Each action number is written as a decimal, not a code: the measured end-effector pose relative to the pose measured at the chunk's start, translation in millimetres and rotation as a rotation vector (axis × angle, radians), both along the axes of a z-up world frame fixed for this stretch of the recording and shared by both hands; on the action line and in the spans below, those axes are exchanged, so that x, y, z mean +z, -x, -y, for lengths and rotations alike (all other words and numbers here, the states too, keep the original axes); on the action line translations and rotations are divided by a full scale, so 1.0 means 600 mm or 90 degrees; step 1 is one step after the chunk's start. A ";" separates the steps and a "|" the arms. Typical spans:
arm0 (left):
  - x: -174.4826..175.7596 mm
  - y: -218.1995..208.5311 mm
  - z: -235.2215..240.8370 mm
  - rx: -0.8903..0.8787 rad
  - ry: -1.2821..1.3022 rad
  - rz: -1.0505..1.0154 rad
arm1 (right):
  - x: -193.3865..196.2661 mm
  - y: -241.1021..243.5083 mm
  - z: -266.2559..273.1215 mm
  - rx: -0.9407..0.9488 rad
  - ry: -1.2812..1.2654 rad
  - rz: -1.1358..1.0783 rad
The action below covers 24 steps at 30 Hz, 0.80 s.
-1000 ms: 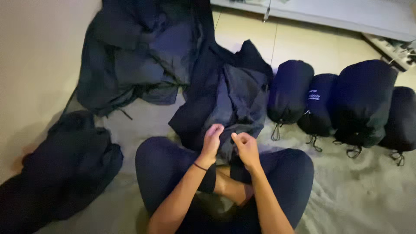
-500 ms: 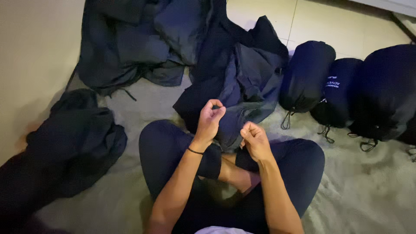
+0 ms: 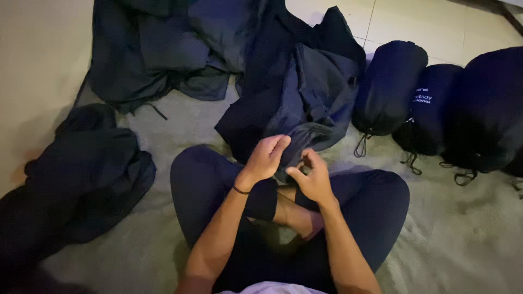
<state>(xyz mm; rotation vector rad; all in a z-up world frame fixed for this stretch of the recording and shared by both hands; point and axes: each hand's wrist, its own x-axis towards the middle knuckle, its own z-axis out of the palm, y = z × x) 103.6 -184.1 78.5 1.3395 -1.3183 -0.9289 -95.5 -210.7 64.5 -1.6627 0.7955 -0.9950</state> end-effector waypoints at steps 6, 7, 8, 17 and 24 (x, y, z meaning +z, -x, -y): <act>-0.054 -0.021 0.023 0.137 0.044 -0.050 | 0.022 -0.009 -0.019 0.013 0.165 -0.039; -0.056 -0.028 0.025 0.139 0.044 -0.051 | 0.030 -0.016 -0.024 0.015 0.165 -0.039; -0.057 -0.036 0.024 0.139 0.029 -0.120 | 0.037 -0.024 -0.031 0.024 0.203 -0.034; 0.087 -0.029 0.001 0.198 -0.123 -0.596 | 0.055 -0.053 -0.069 0.038 0.320 0.004; 0.001 -0.020 0.014 0.209 -0.226 -0.565 | 0.054 -0.053 -0.031 -0.135 0.569 -0.019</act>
